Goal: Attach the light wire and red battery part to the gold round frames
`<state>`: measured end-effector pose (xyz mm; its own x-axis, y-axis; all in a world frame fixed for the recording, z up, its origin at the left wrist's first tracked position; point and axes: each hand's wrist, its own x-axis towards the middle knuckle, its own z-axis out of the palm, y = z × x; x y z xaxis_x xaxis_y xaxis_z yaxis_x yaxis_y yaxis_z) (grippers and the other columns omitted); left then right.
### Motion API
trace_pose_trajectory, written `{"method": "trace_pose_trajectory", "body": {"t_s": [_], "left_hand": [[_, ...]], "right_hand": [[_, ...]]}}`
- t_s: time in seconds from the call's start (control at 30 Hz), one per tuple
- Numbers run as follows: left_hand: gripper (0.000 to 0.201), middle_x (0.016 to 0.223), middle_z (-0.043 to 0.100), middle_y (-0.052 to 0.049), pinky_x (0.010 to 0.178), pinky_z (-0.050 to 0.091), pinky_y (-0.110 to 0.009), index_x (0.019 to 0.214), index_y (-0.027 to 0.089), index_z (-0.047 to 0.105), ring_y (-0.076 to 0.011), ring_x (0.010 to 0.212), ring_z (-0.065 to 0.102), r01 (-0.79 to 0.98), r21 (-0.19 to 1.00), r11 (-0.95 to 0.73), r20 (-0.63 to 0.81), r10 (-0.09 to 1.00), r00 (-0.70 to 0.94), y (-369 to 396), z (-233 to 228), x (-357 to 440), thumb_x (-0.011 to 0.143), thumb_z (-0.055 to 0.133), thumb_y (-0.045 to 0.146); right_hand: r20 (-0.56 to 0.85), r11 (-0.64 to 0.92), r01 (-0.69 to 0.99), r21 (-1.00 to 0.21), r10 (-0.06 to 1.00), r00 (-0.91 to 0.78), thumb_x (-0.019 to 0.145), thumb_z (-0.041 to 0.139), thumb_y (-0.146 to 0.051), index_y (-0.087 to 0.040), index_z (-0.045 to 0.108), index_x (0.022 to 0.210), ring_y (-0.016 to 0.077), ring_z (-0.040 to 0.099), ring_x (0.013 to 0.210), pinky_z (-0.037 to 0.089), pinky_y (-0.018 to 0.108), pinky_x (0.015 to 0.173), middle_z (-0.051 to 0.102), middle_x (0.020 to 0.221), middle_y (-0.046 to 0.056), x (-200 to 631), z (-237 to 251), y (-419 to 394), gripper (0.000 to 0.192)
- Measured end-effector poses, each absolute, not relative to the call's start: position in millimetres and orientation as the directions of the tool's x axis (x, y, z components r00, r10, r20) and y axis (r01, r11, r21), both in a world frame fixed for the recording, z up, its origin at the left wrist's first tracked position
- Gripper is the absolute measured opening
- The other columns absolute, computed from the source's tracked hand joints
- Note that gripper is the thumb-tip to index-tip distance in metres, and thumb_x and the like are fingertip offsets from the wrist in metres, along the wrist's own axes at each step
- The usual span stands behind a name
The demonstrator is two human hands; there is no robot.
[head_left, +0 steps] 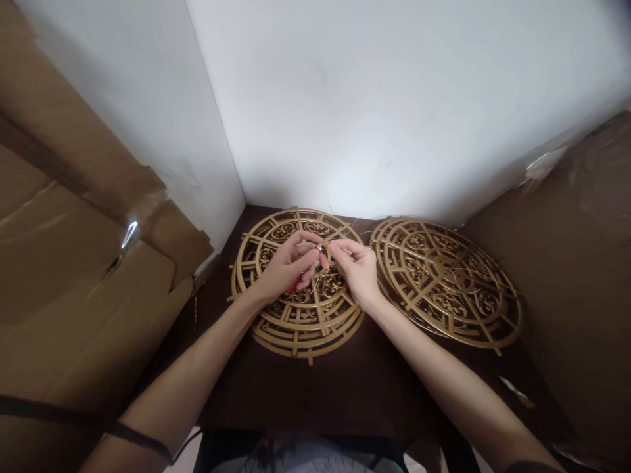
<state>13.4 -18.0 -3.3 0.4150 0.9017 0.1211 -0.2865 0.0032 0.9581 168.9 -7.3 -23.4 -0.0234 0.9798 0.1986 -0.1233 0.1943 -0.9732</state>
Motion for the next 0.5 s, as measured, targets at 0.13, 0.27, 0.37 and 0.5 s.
{"method": "trace_pose_trajectory", "body": {"t_s": [0.13, 0.27, 0.37, 0.5], "left_hand": [[0.028, 0.074, 0.058, 0.001, 0.033, 0.033, -0.013, 0.107, 0.019, 0.042, -0.0018, 0.040, 0.040, -0.266, 0.964, 0.001, 0.111, 0.908, 0.404, -18.5, -2.8, 13.2, 0.086, 0.057, 0.028], [0.030, 0.073, 0.057, 0.002, 0.033, 0.033, -0.013, 0.108, 0.019, 0.042, -0.0018, 0.040, 0.040, -0.265, 0.964, 0.007, 0.102, 0.913, 0.396, -19.6, -0.6, 14.0, 0.085, 0.058, 0.028], [0.030, 0.073, 0.057, 0.002, 0.033, 0.033, -0.013, 0.107, 0.018, 0.042, -0.0016, 0.040, 0.040, -0.268, 0.963, 0.010, 0.099, 0.915, 0.391, -19.9, 0.1, 14.2, 0.084, 0.059, 0.028], [0.023, 0.075, 0.058, 0.001, 0.034, 0.034, -0.013, 0.100, 0.017, 0.045, -0.0014, 0.041, 0.040, -0.272, 0.962, 0.005, 0.109, 0.910, 0.401, -19.0, -1.5, 13.7, 0.085, 0.058, 0.028]], "right_hand": [[0.214, 0.208, -0.136, -0.969, 0.977, -0.028, 0.075, 0.068, -0.036, -0.016, 0.069, 0.077, 0.0078, 0.046, 0.053, 0.036, 0.021, 0.049, 0.058, 0.062, -0.001, 168.6, -22.1, -7.8, 0.019], [0.238, 0.235, -0.083, -0.968, 0.971, -0.026, 0.075, 0.069, -0.034, -0.016, 0.069, 0.075, 0.0082, 0.048, 0.056, 0.040, 0.021, 0.054, 0.062, 0.065, 0.000, 168.8, -20.0, -8.7, 0.018], [0.237, 0.234, -0.081, -0.969, 0.971, -0.035, 0.075, 0.068, -0.036, -0.016, 0.069, 0.076, 0.0074, 0.044, 0.053, 0.038, 0.021, 0.052, 0.059, 0.061, -0.001, 169.3, -20.4, -9.1, 0.020], [0.229, 0.222, -0.105, -0.969, 0.972, -0.055, 0.076, 0.067, -0.041, -0.016, 0.067, 0.078, 0.0065, 0.039, 0.049, 0.033, 0.020, 0.047, 0.054, 0.059, -0.002, 170.0, -22.9, -8.4, 0.025]]}}
